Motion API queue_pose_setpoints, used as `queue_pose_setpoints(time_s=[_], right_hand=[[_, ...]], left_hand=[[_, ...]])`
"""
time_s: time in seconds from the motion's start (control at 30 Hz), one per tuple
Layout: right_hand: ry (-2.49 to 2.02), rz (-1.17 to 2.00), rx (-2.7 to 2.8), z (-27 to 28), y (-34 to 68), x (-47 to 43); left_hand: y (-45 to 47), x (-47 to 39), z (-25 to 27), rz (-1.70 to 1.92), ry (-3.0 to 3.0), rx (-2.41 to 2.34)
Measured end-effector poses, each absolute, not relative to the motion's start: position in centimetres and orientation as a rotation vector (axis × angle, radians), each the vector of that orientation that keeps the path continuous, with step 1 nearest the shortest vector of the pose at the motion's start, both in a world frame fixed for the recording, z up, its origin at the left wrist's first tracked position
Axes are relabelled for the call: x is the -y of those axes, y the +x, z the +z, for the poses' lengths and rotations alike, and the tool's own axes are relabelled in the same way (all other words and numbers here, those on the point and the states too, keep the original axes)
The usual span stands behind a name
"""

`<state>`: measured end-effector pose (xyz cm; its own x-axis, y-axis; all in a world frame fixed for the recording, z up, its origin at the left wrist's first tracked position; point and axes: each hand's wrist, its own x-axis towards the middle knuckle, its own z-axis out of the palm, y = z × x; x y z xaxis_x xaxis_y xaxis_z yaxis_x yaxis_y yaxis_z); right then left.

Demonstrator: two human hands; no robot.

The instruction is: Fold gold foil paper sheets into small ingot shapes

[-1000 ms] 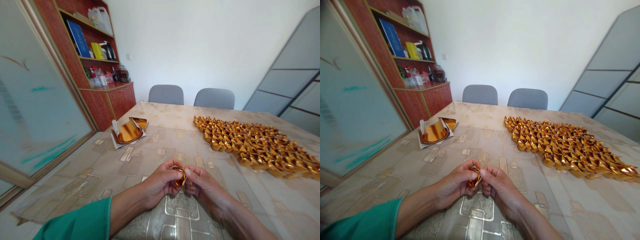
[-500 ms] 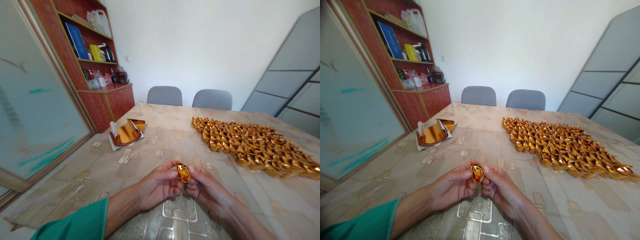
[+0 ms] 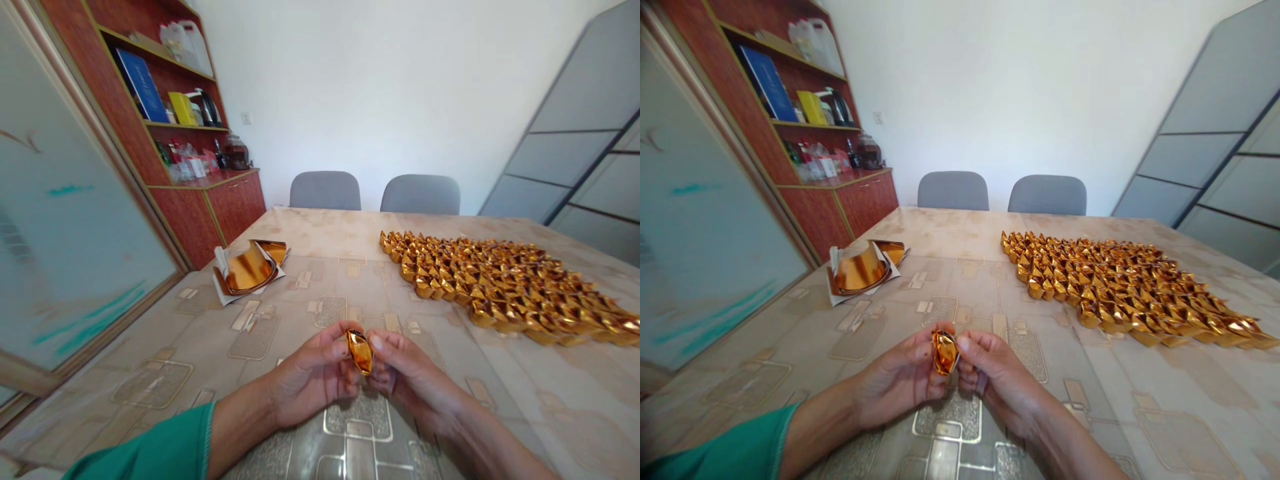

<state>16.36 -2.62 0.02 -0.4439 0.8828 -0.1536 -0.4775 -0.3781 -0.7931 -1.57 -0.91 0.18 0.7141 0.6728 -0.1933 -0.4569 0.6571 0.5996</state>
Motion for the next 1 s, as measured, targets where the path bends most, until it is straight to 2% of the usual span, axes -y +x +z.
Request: queue_pose_setpoints(time_s=[0.33,1.0], right_hand=[[-0.866,1.835,0.997,-0.92,15.9,2.69],[-0.902,1.872,0.921,-0.83,15.92,2.74]], left_hand=[[-0.86,1.07,0.44,0.713,0.718,-0.641],[-1.15,0.86,0.86,0.702,0.762,-0.778]])
